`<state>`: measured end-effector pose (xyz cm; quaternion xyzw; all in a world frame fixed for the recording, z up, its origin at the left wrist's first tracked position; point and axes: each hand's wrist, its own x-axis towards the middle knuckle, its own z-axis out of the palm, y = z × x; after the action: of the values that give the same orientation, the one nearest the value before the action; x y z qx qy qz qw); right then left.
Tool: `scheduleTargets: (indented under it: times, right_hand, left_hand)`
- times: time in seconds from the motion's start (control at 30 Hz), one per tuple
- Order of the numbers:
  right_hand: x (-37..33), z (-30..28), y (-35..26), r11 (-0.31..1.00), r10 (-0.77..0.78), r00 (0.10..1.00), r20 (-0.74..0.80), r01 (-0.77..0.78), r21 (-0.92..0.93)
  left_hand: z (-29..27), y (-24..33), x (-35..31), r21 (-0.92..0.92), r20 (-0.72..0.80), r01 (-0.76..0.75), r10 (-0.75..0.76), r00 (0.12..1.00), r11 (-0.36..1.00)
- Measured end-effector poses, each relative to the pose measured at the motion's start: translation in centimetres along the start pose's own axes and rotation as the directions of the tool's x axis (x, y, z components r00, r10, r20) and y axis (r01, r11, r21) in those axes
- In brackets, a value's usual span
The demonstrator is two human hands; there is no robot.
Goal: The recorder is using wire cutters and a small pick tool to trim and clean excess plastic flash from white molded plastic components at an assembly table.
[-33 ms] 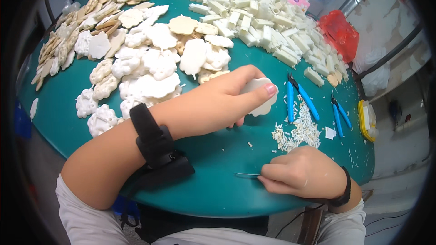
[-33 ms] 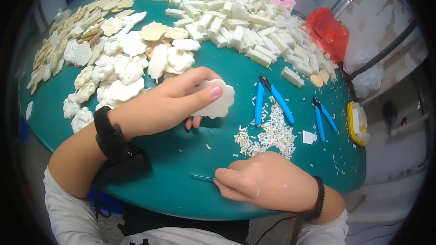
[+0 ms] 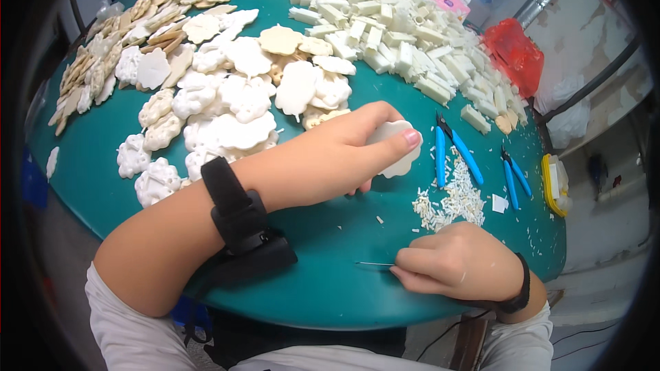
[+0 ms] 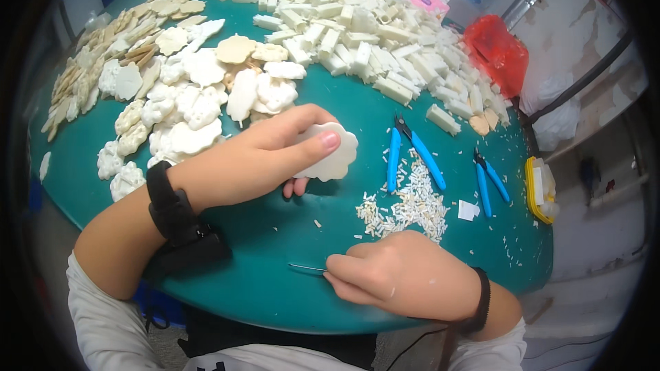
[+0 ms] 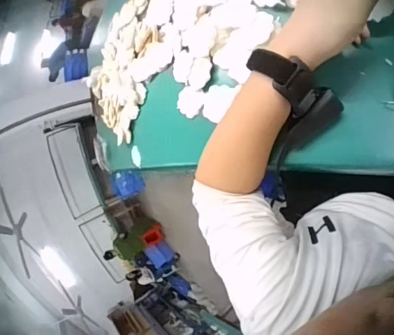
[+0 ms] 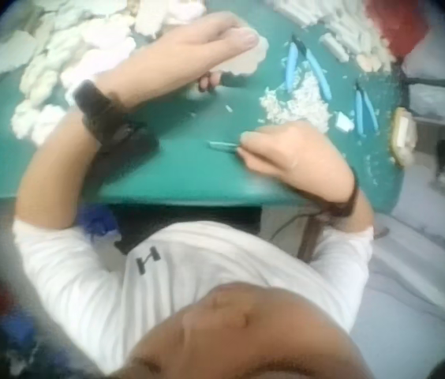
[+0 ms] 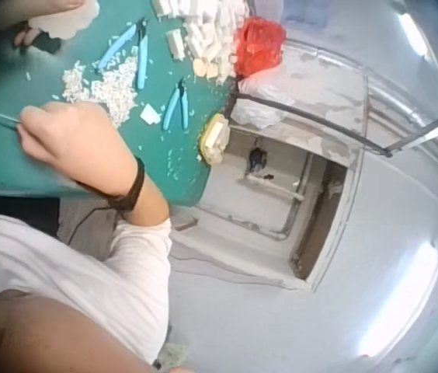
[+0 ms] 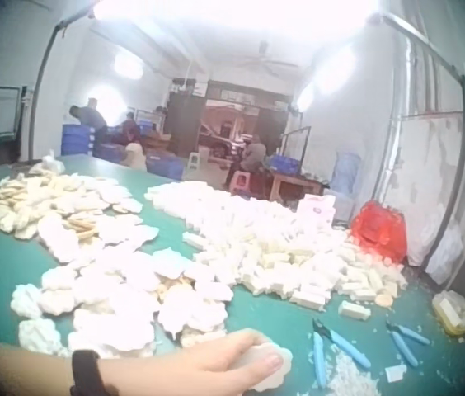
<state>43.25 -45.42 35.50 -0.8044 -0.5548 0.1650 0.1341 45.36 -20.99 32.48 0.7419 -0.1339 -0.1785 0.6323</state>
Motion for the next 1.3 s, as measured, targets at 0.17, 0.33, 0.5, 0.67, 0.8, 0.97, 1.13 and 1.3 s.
scheduleTargets:
  times: [0.17, 0.33, 0.5, 0.67, 0.8, 0.97, 1.13, 1.3]
  right_hand:
    - [0.6, -0.2, -0.4, 0.999, -0.02, 1.0, 0.007, 0.02, -0.032]
    - [0.5, -0.2, -0.5, 0.998, -0.01, 1.0, 0.014, 0.011, -0.062]
    - [0.1, -0.2, -0.6, 0.997, 0.0, 1.0, 0.024, 0.001, -0.072]
    - [0.0, 0.1, -0.6, 0.999, 0.032, 0.999, -0.016, -0.033, -0.023]
    - [0.1, 0.1, -0.6, 1.0, 0.029, 1.0, -0.011, -0.029, 0.003]
    - [-0.3, -0.1, 0.1, 0.997, 0.06, 0.989, -0.136, -0.053, 0.055]
    - [-0.7, -0.3, 0.6, 0.795, 0.425, 0.827, -0.369, -0.146, 0.589]
    - [-0.1, 0.5, 1.2, 0.511, 0.532, 0.815, -0.23, -0.092, 0.854]
  left_hand:
    - [-0.4, -0.2, -0.1, 0.021, 0.016, -0.026, 0.026, 1.0, 0.999]
    - [-0.3, -0.1, 0.1, 0.053, 0.014, 0.001, -0.002, 1.0, 0.999]
    - [-0.1, 0.1, 0.0, 0.032, 0.019, -0.005, 0.004, 1.0, 0.999]
    - [-0.1, 0.0, 0.0, 0.036, 0.014, -0.007, 0.006, 1.0, 0.999]
    - [-0.2, 0.0, -0.1, 0.013, 0.002, -0.008, 0.008, 1.0, 1.0]
    - [-0.3, 0.1, 0.0, -0.034, -0.011, -0.011, 0.011, 1.0, 0.999]
    - [-1.9, 0.9, -0.3, -0.263, -0.149, -0.092, 0.054, 0.987, 0.96]
    - [-1.6, 1.4, -0.4, 0.051, -0.236, -0.001, 0.013, 0.972, 0.999]
